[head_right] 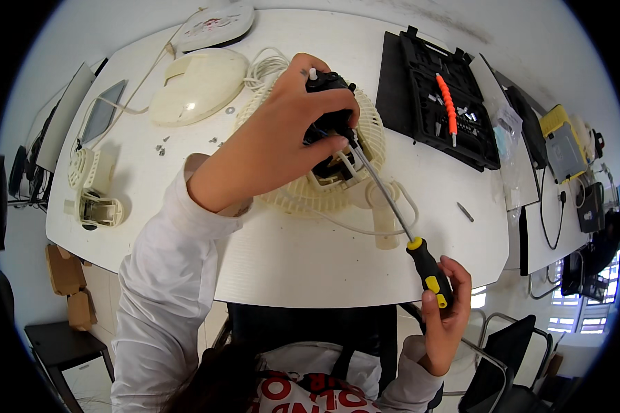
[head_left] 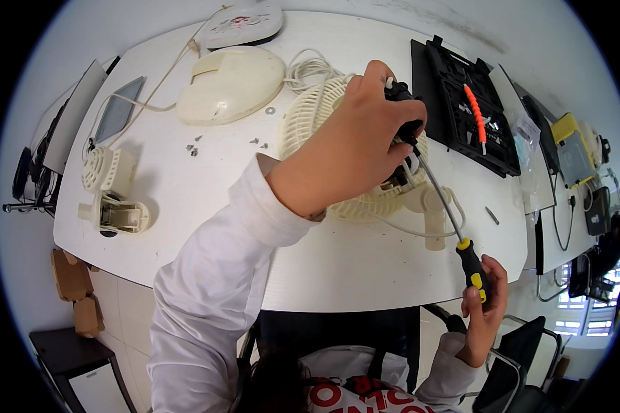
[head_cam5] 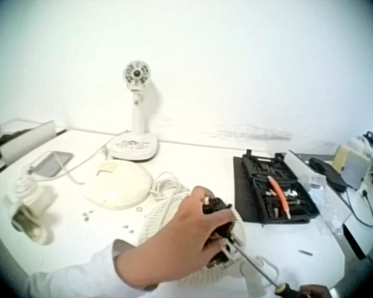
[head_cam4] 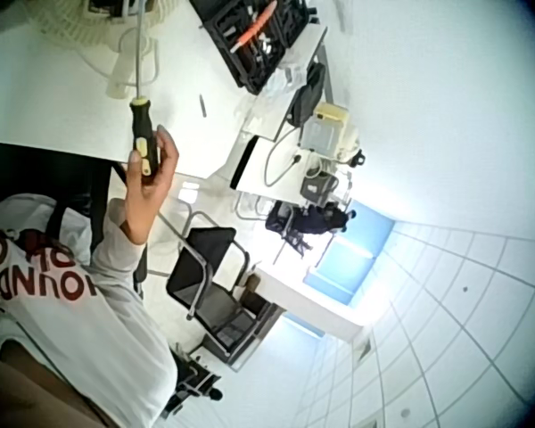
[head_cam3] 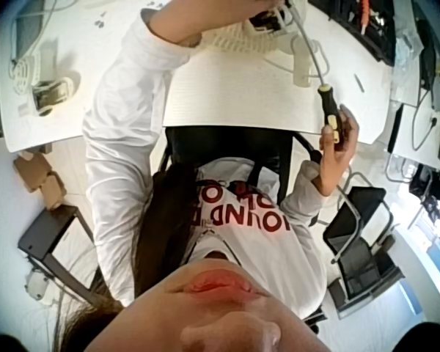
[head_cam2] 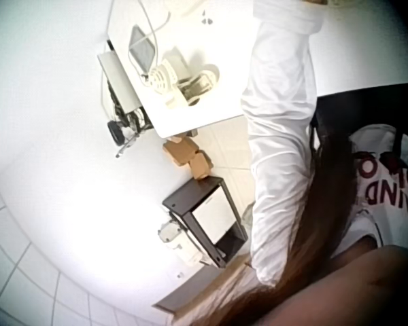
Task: The person uses a screwdriver to tighten screws on the internal motor assembly of a disassembled white fan. They repeatedly pick up screws from the table, insert them into the motor housing, and turn the screwdriver to secure them.
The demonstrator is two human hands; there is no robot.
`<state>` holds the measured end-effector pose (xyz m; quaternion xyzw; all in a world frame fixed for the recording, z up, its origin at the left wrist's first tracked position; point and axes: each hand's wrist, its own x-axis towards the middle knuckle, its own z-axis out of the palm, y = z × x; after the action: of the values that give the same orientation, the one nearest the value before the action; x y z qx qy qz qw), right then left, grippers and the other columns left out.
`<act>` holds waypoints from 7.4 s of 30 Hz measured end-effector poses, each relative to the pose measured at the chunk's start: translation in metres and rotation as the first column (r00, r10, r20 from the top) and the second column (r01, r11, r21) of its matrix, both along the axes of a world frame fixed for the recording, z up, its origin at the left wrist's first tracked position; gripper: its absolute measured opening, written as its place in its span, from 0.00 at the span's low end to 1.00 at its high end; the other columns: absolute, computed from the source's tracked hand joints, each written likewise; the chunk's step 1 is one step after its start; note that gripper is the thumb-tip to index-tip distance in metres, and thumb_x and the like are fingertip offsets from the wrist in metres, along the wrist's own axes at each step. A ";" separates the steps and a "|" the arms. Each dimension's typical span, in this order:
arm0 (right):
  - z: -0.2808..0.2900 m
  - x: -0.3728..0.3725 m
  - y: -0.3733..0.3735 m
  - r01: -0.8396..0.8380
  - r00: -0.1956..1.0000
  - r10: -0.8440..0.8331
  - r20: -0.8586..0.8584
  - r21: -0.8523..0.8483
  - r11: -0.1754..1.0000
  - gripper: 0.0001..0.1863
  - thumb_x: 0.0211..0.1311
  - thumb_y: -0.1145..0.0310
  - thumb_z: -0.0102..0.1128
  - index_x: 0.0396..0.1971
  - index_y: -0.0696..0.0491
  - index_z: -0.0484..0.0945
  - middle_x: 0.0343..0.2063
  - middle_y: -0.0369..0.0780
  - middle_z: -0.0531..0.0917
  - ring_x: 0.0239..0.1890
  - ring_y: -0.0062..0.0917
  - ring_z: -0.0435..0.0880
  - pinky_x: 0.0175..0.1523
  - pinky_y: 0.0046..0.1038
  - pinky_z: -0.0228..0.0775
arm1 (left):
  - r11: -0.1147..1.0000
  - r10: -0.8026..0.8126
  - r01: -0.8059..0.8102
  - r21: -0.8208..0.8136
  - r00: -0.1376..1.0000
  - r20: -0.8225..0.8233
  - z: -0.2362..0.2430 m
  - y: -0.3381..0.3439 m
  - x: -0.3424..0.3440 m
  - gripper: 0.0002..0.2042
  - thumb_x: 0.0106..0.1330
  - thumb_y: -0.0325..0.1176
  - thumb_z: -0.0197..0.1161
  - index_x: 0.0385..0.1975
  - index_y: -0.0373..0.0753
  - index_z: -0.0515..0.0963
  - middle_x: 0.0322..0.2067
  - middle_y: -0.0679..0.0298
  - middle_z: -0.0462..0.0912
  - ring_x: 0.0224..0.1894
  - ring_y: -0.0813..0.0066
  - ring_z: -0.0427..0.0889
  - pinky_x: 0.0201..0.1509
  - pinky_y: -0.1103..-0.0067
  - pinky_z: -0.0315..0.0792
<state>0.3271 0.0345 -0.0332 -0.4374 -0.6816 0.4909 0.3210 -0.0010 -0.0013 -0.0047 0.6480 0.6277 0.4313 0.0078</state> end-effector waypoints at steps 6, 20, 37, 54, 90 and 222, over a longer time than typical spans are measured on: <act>-0.006 0.008 0.004 -0.038 0.997 0.031 -0.077 -0.094 0.995 0.34 0.61 0.62 0.67 0.64 0.57 0.64 0.50 0.42 0.74 0.29 0.13 0.69 0.30 0.14 0.61 | 1.000 -0.006 0.006 0.002 1.000 0.006 0.001 -0.001 0.001 0.12 0.58 0.26 0.67 0.40 0.45 0.76 0.52 0.53 0.63 0.48 0.55 0.72 0.52 0.67 0.72; -0.012 0.008 0.007 -0.033 0.993 0.039 -0.111 0.057 0.998 0.29 0.72 0.53 0.55 0.63 0.57 0.64 0.40 0.41 0.79 0.25 0.15 0.72 0.26 0.15 0.60 | 1.000 -0.021 0.021 0.009 1.000 0.020 0.001 -0.001 0.001 0.11 0.59 0.25 0.67 0.40 0.45 0.76 0.51 0.54 0.62 0.44 0.57 0.73 0.50 0.67 0.73; -0.008 0.013 0.008 -0.089 0.995 0.094 -0.044 0.102 0.991 0.34 0.61 0.61 0.65 0.65 0.57 0.64 0.47 0.43 0.79 0.36 0.18 0.76 0.36 0.16 0.67 | 1.000 -0.029 0.029 0.000 1.000 -0.004 0.001 0.000 0.001 0.11 0.59 0.25 0.66 0.40 0.44 0.75 0.50 0.52 0.63 0.53 0.54 0.69 0.53 0.66 0.70; -0.015 0.004 0.007 -0.032 0.995 0.057 -0.086 0.273 0.961 0.39 0.55 0.72 0.68 0.67 0.55 0.61 0.52 0.40 0.73 0.27 0.16 0.73 0.30 0.17 0.67 | 1.000 -0.027 0.027 -0.014 0.999 -0.017 0.001 -0.001 0.001 0.12 0.60 0.24 0.66 0.41 0.44 0.75 0.50 0.51 0.63 0.53 0.53 0.68 0.53 0.66 0.71; -0.007 0.015 0.004 -0.080 0.996 0.075 -0.054 -0.098 0.992 0.31 0.70 0.57 0.54 0.67 0.57 0.60 0.47 0.45 0.80 0.26 0.14 0.73 0.28 0.13 0.64 | 0.999 -0.040 0.039 -0.031 0.999 -0.035 0.002 -0.003 0.001 0.12 0.61 0.25 0.63 0.43 0.43 0.73 0.53 0.50 0.60 0.50 0.52 0.69 0.53 0.66 0.71; -0.056 -0.042 0.025 -0.084 0.928 -0.130 0.349 0.534 0.841 0.23 0.66 0.75 0.54 0.61 0.63 0.67 0.53 0.50 0.75 0.56 0.40 0.75 0.65 0.36 0.62 | 0.632 0.690 -0.668 -0.393 0.716 -0.106 -0.055 -0.179 -0.124 0.12 0.55 0.19 0.62 0.37 0.42 0.84 0.38 0.59 0.80 0.48 0.57 0.75 0.55 0.69 0.71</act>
<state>0.2850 0.0593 -0.0892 -0.4224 -0.8348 0.1830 0.3020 -0.1249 -0.1805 -0.0597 0.3360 0.8991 0.2804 -0.0046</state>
